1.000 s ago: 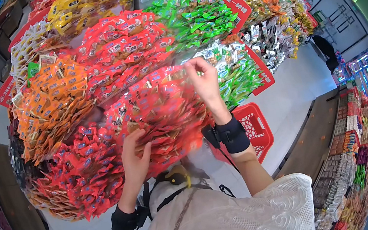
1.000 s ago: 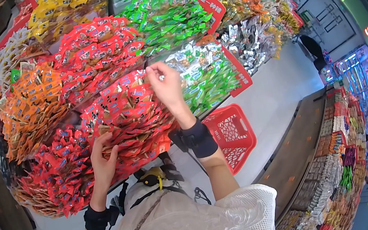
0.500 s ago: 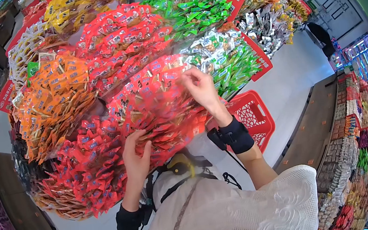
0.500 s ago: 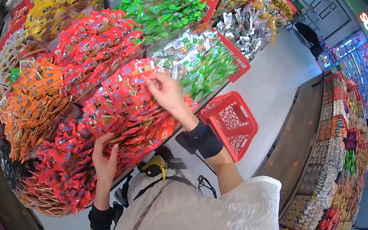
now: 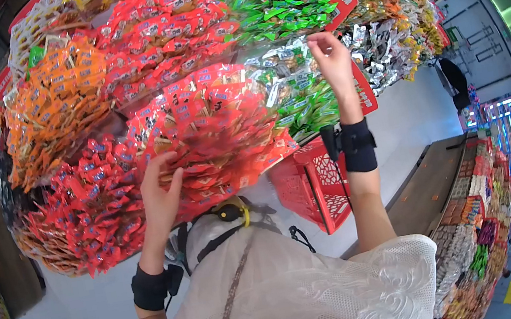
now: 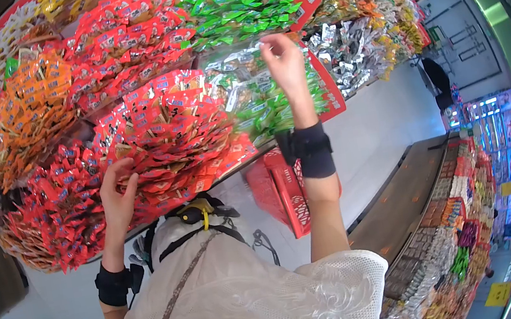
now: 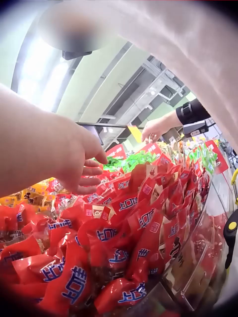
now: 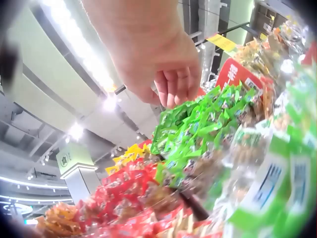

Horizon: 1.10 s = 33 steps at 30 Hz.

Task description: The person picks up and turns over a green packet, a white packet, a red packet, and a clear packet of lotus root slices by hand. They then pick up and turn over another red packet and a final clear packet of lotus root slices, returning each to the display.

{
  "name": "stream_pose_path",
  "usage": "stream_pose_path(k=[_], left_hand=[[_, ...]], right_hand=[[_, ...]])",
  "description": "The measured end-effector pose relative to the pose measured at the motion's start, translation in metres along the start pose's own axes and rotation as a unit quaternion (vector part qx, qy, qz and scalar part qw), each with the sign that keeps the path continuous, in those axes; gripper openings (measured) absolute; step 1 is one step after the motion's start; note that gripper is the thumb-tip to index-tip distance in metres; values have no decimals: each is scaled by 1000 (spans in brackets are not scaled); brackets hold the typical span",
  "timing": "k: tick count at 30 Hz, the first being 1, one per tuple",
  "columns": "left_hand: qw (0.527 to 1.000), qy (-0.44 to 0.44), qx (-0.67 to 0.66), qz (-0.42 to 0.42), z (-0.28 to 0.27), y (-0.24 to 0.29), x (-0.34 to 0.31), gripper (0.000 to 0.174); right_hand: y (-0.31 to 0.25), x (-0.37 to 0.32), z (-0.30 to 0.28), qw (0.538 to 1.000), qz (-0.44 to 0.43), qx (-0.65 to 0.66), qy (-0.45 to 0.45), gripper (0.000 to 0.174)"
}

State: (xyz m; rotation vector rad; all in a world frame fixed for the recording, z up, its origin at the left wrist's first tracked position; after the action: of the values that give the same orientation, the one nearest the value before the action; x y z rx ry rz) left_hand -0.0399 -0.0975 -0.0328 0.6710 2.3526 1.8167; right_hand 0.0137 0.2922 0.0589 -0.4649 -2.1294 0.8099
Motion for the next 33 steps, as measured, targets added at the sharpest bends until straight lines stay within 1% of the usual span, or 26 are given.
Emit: stream_pose_path(k=[1, 2, 3, 5, 7, 8, 11, 12, 15, 18, 20, 21, 22, 23, 24, 25, 27, 28, 30, 31, 33], left_hand=[[999, 14, -21, -27, -1, -3, 1, 27], [999, 31, -8, -6, -2, -1, 3, 27], [999, 48, 7, 14, -3, 0, 4, 27], [998, 60, 5, 2, -1, -5, 4, 27], [997, 73, 10, -5, 1, -6, 2, 27], [997, 71, 5, -27, 2, -7, 0, 27], [995, 98, 29, 1, 4, -3, -5, 28], [992, 106, 55, 36, 4, 1, -6, 28], [991, 119, 57, 7, 4, 0, -11, 29], [991, 120, 53, -8, 7, 0, -16, 29], [993, 111, 44, -22, 11, 6, -16, 30], [993, 112, 35, -8, 14, 12, -14, 29], [993, 113, 28, 6, 19, 19, -11, 29], [993, 113, 21, 19, 24, 26, -8, 29], [993, 108, 38, 37, 30, 35, -4, 27], [993, 102, 26, 56, 37, 45, 1, 26], [996, 48, -63, 33, 53, 71, 7, 26], [991, 28, -132, 16, 64, 71, 10, 26], [962, -8, -272, -13, 82, 69, 15, 27], [957, -21, -287, -45, 90, 65, 15, 28], [941, -46, -317, -107, 103, 58, 14, 29]], right_hand=[[0, 11, -3, 997, -43, -53, -24, 14], [14, 21, 0, 993, -54, -76, -66, 16], [18, 28, 8, 983, -69, -116, -128, 19], [24, 29, 23, 959, -106, -176, -193, 23], [38, 26, 40, 929, -174, -225, -235, 27], [45, 23, 48, 911, -209, -248, -253, 28], [67, 20, 64, 903, -166, -267, -293, 34], [68, 20, 65, 893, -157, -284, -311, 36], [69, 17, 67, 865, -152, -333, -343, 35], [71, 12, 60, 896, -127, -241, -352, 37], [63, 20, 43, 931, -126, -195, -281, 37], [55, 23, 35, 947, -124, -170, -244, 37], [38, 22, 29, 966, -88, -58, -235, 34], [27, 17, 26, 963, 0, 27, -269, 29], [12, 11, 27, 951, 25, 91, -293, 28], [0, 4, 30, 935, 51, 155, -316, 27], [-28, -14, 37, 909, 62, 196, -362, 27], [-42, -24, 41, 893, 62, 221, -388, 26], [-60, -44, 51, 864, 70, 258, -426, 26], [-71, -54, 54, 853, 76, 265, -443, 26], [-84, -71, 57, 832, 120, 260, -475, 25]])
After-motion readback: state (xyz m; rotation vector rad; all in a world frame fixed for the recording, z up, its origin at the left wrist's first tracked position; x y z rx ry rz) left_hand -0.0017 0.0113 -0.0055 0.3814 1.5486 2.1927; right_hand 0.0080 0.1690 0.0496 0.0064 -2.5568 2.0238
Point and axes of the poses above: each hand's wrist, its own x-axis towards the middle knuckle, its own z-axis out of the palm, y = z × x, the point moved 7 cm from there along x, towards the middle knuckle, and after that the axes turned 5 degrees about y, right-handed, at the moved point
